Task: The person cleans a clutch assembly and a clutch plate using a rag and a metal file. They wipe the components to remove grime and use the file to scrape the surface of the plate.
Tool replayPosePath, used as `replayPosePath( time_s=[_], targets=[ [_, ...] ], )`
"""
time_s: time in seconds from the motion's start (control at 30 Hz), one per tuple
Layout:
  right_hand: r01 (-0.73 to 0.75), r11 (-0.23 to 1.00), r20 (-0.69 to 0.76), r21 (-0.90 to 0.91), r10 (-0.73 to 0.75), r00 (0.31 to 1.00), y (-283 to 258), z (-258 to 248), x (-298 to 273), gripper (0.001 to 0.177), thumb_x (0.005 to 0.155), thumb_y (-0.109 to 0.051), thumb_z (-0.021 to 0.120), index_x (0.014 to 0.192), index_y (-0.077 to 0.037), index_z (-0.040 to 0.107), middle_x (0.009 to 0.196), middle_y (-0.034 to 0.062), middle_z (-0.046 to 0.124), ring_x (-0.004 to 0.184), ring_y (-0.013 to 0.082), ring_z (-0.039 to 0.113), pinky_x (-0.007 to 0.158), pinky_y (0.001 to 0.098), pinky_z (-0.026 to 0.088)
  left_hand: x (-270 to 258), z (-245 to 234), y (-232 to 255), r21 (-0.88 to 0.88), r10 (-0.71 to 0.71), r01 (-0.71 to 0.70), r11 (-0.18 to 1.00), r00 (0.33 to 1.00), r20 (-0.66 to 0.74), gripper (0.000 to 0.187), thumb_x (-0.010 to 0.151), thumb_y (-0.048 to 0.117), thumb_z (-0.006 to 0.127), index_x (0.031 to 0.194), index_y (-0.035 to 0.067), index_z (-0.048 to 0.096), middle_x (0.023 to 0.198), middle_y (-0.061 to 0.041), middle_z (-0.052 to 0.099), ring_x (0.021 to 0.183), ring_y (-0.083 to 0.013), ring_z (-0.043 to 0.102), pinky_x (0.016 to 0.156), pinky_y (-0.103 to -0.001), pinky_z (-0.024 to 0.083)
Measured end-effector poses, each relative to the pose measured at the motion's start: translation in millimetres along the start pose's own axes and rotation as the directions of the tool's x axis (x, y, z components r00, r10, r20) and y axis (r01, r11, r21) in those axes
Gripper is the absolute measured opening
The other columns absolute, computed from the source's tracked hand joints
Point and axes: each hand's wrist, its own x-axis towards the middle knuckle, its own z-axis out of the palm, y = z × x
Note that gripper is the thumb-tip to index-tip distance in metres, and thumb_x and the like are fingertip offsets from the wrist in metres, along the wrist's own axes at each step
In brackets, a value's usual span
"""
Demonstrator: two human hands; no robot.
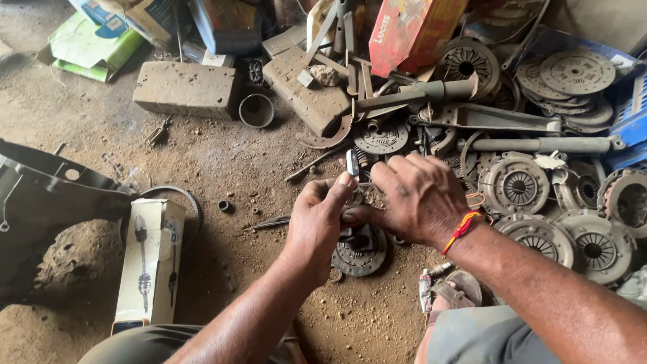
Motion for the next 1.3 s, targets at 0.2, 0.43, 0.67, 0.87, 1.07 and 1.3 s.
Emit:
replayPosePath(
  time_s=[0.2, 0.43, 0.67, 0.87, 1.07, 1.3],
  targets=[
    [0.024, 0.999, 0.007, 0.038, -0.025, 1.0, -1.4, 2.0, -3.6, 0.056, 0.092, -0.065, 0.062, 0.074, -0.012, 0.06, 0.062, 0.0051, 0.059, 0.056, 0.0265, 0.062, 0.05, 0.0434, 0.049, -0.6, 3.7, 4.6, -0.002, -0.036, 0.036, 0.999, 0.999, -0.019, 0.044, 0.093, 0.045, 0.06, 0.117, 0.008, 0.058, 0.104, -0.012, 0.072, 0.103, -0.0186, 0.067, 0.094, -0.038, 0.051],
    [-0.194, 0.978, 0.181, 0.079, 0.177, 0.967, 21.2, 23.0, -9.7, 0.057, 0.083, -0.061, 0.067, 0.069, -0.006, 0.056, 0.062, 0.013, 0.059, 0.059, 0.0315, 0.063, 0.057, 0.048, 0.051, 13.5, -17.0, 29.8, -0.247, 0.055, -0.102, 0.964, 0.98, -0.19, 0.042, 0.094, 0.034, 0.064, 0.119, 0.002, 0.056, 0.106, -0.015, 0.07, 0.092, -0.027, 0.072, 0.085, -0.04, 0.061],
    [-0.315, 0.927, 0.354, 0.204, 0.231, 0.907, 63.0, 73.3, -46.0, 0.026, 0.098, -0.03, 0.053, 0.094, -0.006, 0.062, 0.085, 0.0191, 0.063, 0.082, 0.0382, 0.063, 0.073, 0.0522, 0.049, 27.3, -26.3, 43.2, -0.224, 0.201, -0.241, 0.944, 0.961, -0.189, 0.043, 0.092, 0.03, 0.068, 0.124, 0.004, 0.054, 0.119, -0.01, 0.067, 0.092, -0.0205, 0.072, 0.083, -0.04, 0.063],
    [-0.425, 0.905, 0.635, 0.019, 0.317, 0.704, 50.8, 81.4, -51.7, 0.03, 0.103, -0.028, 0.047, 0.093, -0.009, 0.067, 0.088, 0.0156, 0.066, 0.083, 0.0334, 0.066, 0.083, 0.051, 0.052, 28.7, -34.8, 28.7, -0.209, 0.295, -0.309, 0.928, 0.951, -0.094, 0.043, 0.09, 0.028, 0.071, 0.121, 0.002, 0.056, 0.114, -0.015, 0.072, 0.085, -0.0206, 0.076, 0.079, -0.037, 0.064],
    [-0.451, 0.891, 0.65, -0.049, 0.372, 0.663, 39.6, 143.1, -87.4, 0.024, 0.095, -0.029, 0.057, 0.105, -0.015, 0.073, 0.104, 0.0198, 0.065, 0.1, 0.038, 0.063, 0.088, 0.0532, 0.049, 29.2, -37.8, 27.2, -0.208, 0.329, -0.34, 0.917, 0.94, -0.086, 0.043, 0.094, 0.027, 0.07, 0.122, -0.001, 0.054, 0.112, -0.018, 0.069, 0.087, -0.0222, 0.074, 0.078, -0.037, 0.064],
    [-0.416, 0.898, 0.859, -0.14, 0.32, 0.4, 40.9, 199.0, -147.3, 0.04, 0.082, -0.028, 0.072, 0.122, -0.023, 0.069, 0.131, 0.0151, 0.056, 0.132, 0.0386, 0.047, 0.11, 0.0553, 0.04, 29.0, -27.1, 36.8, -0.204, 0.206, -0.234, 0.951, 0.967, -0.151, 0.051, 0.086, 0.031, 0.072, 0.124, 0.002, 0.055, 0.114, -0.013, 0.069, 0.094, -0.0262, 0.074, 0.087, -0.042, 0.061]
  ],
)
